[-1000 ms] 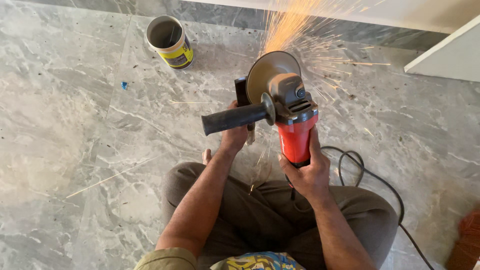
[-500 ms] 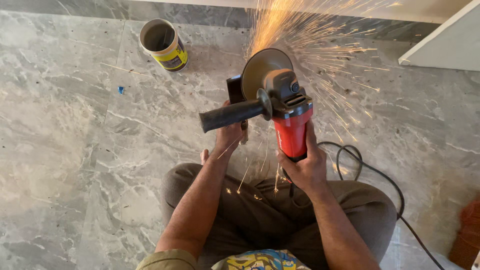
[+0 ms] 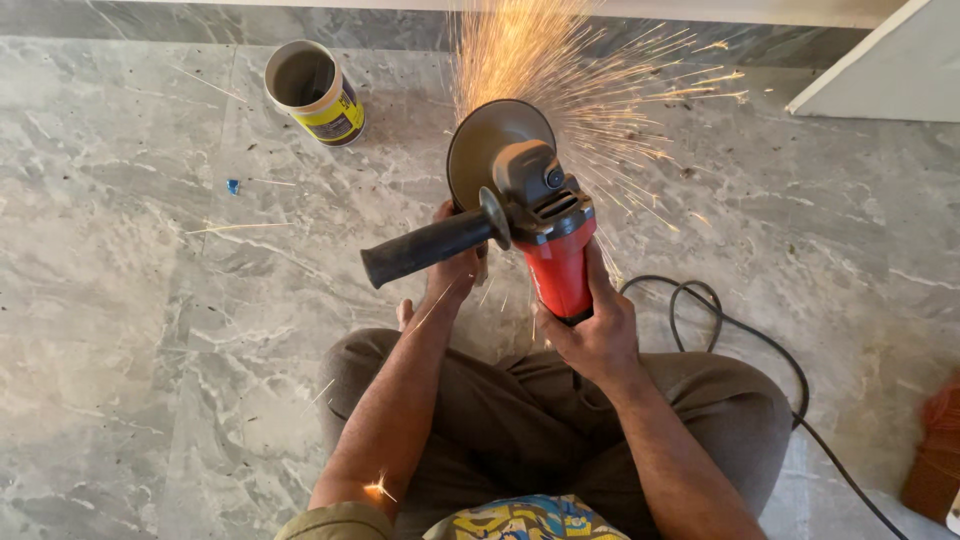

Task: The person sits on a tiled floor and uses a red angle grinder to sharpen the blade of a metal trowel. They hold the tool with one hand and the grinder with the other, creating sparks as the blade is ground. The person periodically stops to inspect the blade before resuming the grinding process.

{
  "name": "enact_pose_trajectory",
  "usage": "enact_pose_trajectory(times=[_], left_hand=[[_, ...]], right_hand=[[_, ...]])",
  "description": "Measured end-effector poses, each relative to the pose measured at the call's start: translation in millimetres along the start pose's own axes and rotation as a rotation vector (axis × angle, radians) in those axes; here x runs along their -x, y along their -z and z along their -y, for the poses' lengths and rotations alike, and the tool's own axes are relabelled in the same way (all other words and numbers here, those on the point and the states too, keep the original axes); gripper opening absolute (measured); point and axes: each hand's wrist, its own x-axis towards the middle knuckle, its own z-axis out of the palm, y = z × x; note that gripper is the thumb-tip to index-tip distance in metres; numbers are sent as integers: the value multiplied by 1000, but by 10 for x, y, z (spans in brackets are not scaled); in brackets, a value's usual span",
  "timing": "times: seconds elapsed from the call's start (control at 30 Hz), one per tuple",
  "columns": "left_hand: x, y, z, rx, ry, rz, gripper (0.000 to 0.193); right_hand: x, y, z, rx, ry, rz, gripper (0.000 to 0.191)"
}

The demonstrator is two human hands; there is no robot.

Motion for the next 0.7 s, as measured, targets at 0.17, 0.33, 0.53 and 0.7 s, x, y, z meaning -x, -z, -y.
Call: enact_pose_trajectory(times=[0.17,0.33,0.53,0.7], left_hand=[[50,67,5,-124,-172,-40,23],[1,135,17,-38,-1,-165,30],[-24,157,-54,-131,-127,-173,28],[-7,91,-98,-99,-63,-128,26]], right_hand=[[-8,14,-46,-18,-88,-1,97],[-45,63,-60,-14,4,-79,96],[-53,151,-13,-30,-4,-84,95],[-36,122,22,-8,3,-38,96]])
